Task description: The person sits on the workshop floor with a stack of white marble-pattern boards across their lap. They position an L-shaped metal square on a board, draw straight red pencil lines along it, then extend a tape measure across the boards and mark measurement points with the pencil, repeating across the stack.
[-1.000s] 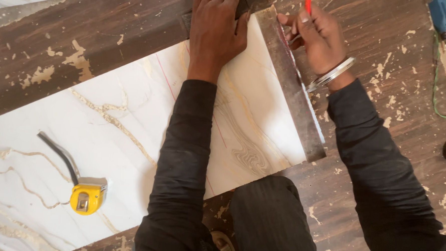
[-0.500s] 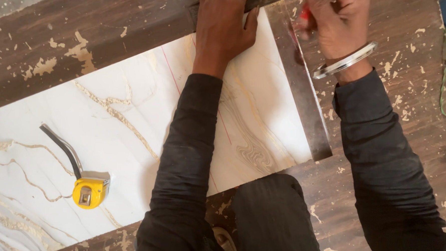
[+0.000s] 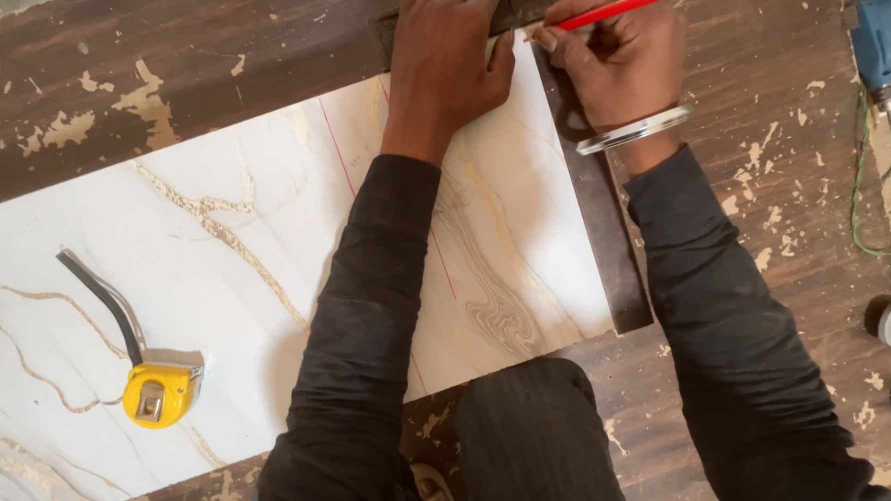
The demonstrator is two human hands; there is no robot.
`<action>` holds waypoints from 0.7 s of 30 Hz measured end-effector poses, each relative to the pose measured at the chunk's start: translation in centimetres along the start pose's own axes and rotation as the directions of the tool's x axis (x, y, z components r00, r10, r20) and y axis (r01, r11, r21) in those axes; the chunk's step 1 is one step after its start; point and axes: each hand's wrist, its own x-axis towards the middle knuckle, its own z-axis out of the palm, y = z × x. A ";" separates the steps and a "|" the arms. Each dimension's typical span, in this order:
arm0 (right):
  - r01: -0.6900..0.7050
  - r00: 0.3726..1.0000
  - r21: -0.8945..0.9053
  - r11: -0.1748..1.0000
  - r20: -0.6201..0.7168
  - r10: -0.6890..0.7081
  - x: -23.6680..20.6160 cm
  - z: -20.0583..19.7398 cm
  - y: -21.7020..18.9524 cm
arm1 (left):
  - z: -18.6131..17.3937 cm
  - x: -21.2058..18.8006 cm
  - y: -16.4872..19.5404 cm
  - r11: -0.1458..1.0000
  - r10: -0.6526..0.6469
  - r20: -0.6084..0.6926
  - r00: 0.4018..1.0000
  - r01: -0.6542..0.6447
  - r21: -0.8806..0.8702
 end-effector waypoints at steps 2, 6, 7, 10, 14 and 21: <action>0.037 0.999 0.026 0.999 -0.013 -0.037 0.0 0.2 0.1 | 0.0 -0.1 -0.1 1.000 0.006 -0.002 1.000 -0.006 0.008; 0.000 1.000 0.049 0.999 -0.003 0.001 -0.1 0.5 0.3 | 0.3 -0.3 -0.4 1.000 -0.018 0.013 1.000 0.018 0.016; -0.003 1.000 0.070 0.998 -0.001 0.003 -0.2 0.6 0.3 | 0.4 -0.3 -0.4 0.999 -0.050 0.047 0.998 0.049 0.018; 0.000 1.000 0.129 0.992 -0.008 0.001 -0.1 0.9 0.7 | 0.6 -0.3 -0.4 0.998 -0.052 0.050 0.997 0.051 0.024; 0.002 1.000 0.094 0.996 -0.006 -0.001 -0.1 1.0 1.1 | 0.5 -0.3 -0.4 0.999 0.023 -0.031 0.999 -0.022 0.031; 0.037 0.999 0.022 0.999 0.008 -0.037 0.0 1.0 1.2 | 0.7 -0.2 -0.5 0.999 0.007 -0.017 1.000 -0.007 0.038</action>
